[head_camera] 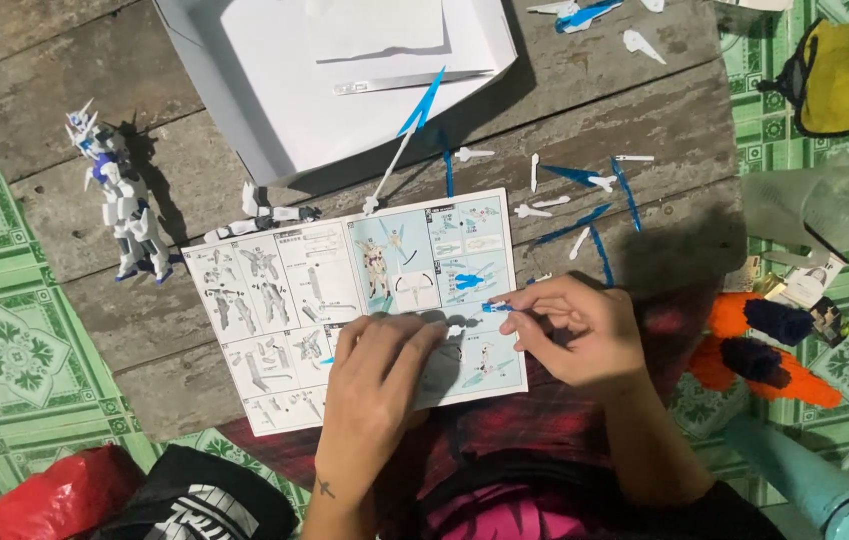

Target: The person assembles a plastic model kit by hand, picking up and joining small blue and white pieces while referencing a printed instruction manual.

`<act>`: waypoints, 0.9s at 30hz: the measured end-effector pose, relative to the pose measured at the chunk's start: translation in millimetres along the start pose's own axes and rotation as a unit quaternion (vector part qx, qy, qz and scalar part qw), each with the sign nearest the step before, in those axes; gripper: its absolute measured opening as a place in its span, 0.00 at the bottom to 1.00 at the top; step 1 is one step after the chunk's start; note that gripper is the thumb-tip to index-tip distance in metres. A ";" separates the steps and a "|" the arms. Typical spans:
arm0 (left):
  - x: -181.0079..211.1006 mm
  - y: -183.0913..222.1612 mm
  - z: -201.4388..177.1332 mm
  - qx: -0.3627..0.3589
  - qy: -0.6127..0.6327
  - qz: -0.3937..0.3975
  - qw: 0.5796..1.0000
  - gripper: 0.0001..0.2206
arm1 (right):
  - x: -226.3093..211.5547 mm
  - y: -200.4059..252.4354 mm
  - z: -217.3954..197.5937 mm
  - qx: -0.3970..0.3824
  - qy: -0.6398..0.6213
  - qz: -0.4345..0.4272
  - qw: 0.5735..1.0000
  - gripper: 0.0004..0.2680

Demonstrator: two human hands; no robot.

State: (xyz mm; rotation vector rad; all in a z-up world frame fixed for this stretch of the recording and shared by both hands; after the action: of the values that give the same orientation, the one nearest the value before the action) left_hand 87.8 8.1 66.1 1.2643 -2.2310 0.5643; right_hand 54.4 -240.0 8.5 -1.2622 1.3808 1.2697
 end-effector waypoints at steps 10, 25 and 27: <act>8.2 -5.0 -1.9 0.036 -0.009 0.006 0.999 0.14 | -12.8 -2.8 -1.1 -0.015 0.002 0.008 1.000 0.08; 21.9 -0.1 -7.0 0.014 -0.006 0.028 0.999 0.17 | -37.5 9.8 1.3 -0.039 -0.013 -0.009 0.999 0.09; 24.7 -0.4 -10.1 0.012 -0.003 0.030 0.999 0.17 | -41.0 10.8 1.3 -0.043 -0.006 -0.010 0.999 0.09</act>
State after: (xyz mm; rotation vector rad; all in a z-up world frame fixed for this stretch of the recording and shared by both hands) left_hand 79.7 -2.5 89.2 1.2153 -2.2800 0.6123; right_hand 48.8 -233.9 50.1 -1.3224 1.3131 1.3331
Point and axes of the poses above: each hand's wrist, its own y-axis away from the middle knuckle, its own z-axis out of the palm, x = y × z, the point moved 1 cm from there along -y, towards the middle knuckle, and after that the axes turned 5 degrees about -y, right-handed, at the moved point
